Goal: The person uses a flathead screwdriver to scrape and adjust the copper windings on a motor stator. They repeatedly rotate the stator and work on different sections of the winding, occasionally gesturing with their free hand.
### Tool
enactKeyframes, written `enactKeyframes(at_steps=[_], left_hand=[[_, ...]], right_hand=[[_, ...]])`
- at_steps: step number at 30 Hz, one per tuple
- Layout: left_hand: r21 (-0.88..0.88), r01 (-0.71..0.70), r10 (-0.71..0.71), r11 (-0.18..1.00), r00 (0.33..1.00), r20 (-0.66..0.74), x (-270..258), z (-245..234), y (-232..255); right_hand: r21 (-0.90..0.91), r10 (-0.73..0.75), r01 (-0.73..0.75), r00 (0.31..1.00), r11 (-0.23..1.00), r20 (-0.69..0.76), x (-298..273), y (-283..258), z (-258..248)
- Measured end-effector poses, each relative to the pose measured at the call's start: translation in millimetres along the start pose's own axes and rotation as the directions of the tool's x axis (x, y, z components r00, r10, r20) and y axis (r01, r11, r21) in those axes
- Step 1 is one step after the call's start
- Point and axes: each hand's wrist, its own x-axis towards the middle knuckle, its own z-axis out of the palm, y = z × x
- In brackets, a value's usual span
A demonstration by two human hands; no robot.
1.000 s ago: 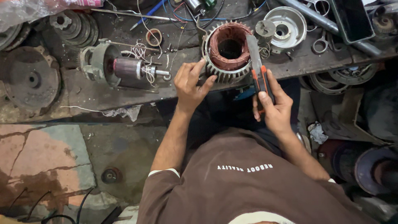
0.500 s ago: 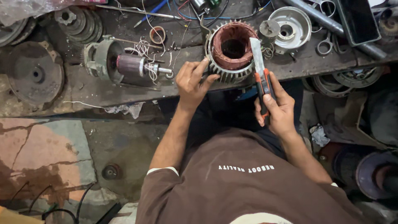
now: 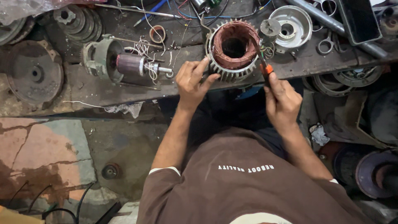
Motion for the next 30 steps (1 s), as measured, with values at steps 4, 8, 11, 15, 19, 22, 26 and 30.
enactKeyframes(at_steps=[4,8,11,15,19,22,26,30], left_hand=[[-0.004,0.0,0.0,1.0,1.0,0.001,0,1,1],[0.009,-0.001,0.001,1.0,1.0,-0.001,0,-1,1],[-0.006,-0.004,0.004,1.0,1.0,-0.004,0,0,0],[-0.001,0.011,-0.011,1.0,1.0,0.002,-1,1,0],[0.003,0.005,-0.005,1.0,1.0,0.003,-1,0,1],[-0.008,0.001,-0.001,1.0,1.0,0.005,0,-1,0],[0.002,0.014,-0.014,1.0,1.0,0.006,-2,2,0],[-0.015,0.009,-0.009,1.0,1.0,0.003,-1,0,0]], right_hand=[[-0.103,-0.097,0.103,0.993,0.989,0.061,0,6,-6],[-0.228,-0.131,0.162,0.981,0.96,0.144,-1,11,-22],[-0.312,-0.149,0.2,0.972,0.929,0.179,-1,13,-29],[-0.336,-0.145,0.216,0.964,0.917,0.223,0,8,-23],[-0.309,-0.089,0.162,0.967,0.937,0.237,2,1,-17],[-0.307,-0.07,0.139,0.972,0.942,0.225,1,-4,-18],[-0.277,-0.042,0.1,0.977,0.956,0.207,-6,-7,-21],[-0.237,-0.031,0.072,0.985,0.969,0.173,-7,-10,-17]])
